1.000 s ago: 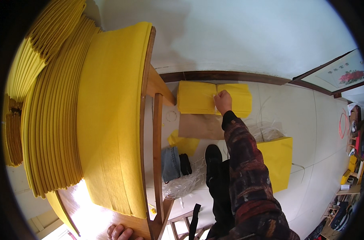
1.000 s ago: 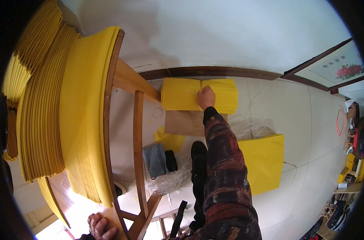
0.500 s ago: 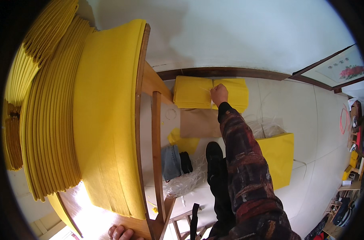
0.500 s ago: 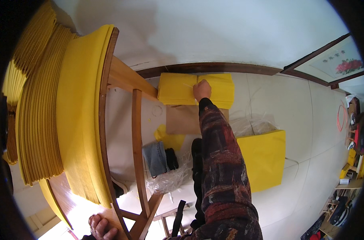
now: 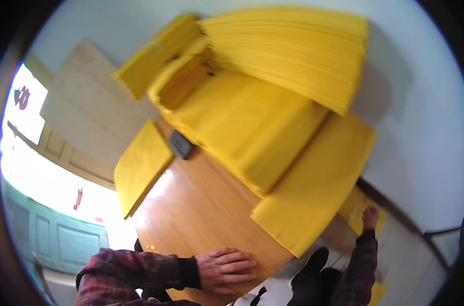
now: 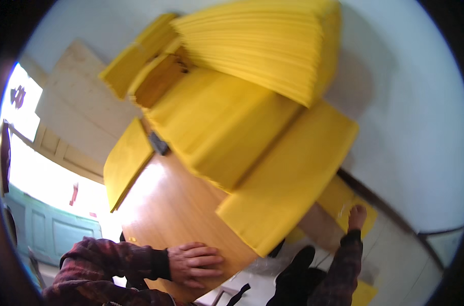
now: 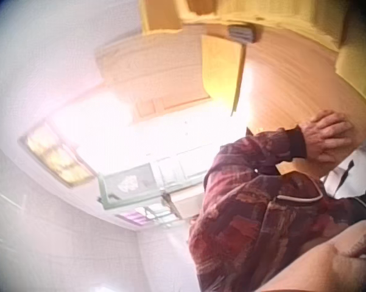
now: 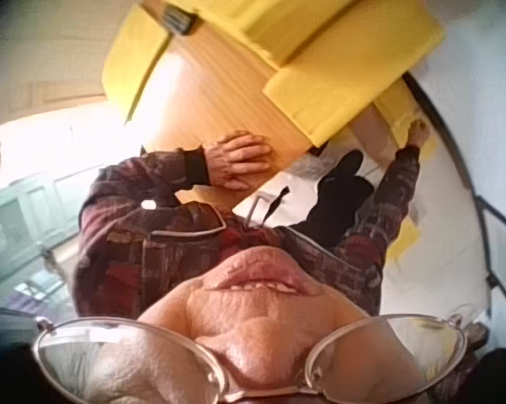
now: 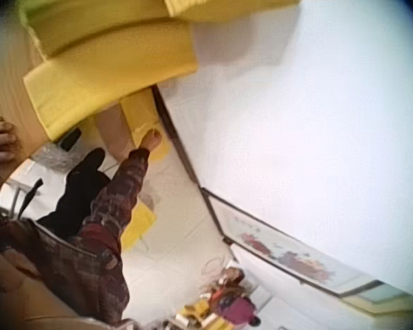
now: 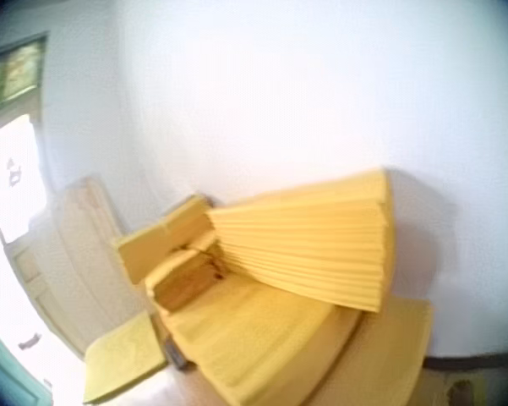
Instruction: The person folds yellow paper sheets by hand on a wooden table, aligning edges and pressing creases. They stack the folded sheets into neat piles and move stacks between the table and the floor.
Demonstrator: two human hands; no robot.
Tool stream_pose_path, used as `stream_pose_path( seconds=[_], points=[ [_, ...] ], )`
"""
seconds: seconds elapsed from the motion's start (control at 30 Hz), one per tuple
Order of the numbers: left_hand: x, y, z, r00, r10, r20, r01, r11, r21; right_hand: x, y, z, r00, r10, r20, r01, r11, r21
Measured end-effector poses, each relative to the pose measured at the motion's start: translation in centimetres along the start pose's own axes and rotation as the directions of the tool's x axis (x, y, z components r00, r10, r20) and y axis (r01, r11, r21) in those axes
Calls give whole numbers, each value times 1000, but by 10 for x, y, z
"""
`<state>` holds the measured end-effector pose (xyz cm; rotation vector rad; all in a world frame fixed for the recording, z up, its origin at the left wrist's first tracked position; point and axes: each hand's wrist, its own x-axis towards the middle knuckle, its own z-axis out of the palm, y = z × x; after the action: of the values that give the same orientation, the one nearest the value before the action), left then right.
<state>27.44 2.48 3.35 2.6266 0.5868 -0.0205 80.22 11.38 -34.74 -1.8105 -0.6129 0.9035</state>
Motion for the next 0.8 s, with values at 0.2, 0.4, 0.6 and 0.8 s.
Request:
stream_pose_path(
  seconds=[0.2,0.4,0.6,0.8],
  points=[
    [0,5,7,988,54,-145,-57,998,-20,-68,-253,-15,929,-363,-79,368,928,59],
    [-5,-4,27,969,92,-229,-88,996,28,-176,-470,55,657,-752,53,752,658,36],
    [-6,-7,30,929,116,-352,-154,985,-82,-286,-599,192,339,-857,389,893,423,153],
    [-1,-19,35,896,20,-444,-235,870,-434,-343,-674,346,190,-782,593,977,213,-32]
  ],
)
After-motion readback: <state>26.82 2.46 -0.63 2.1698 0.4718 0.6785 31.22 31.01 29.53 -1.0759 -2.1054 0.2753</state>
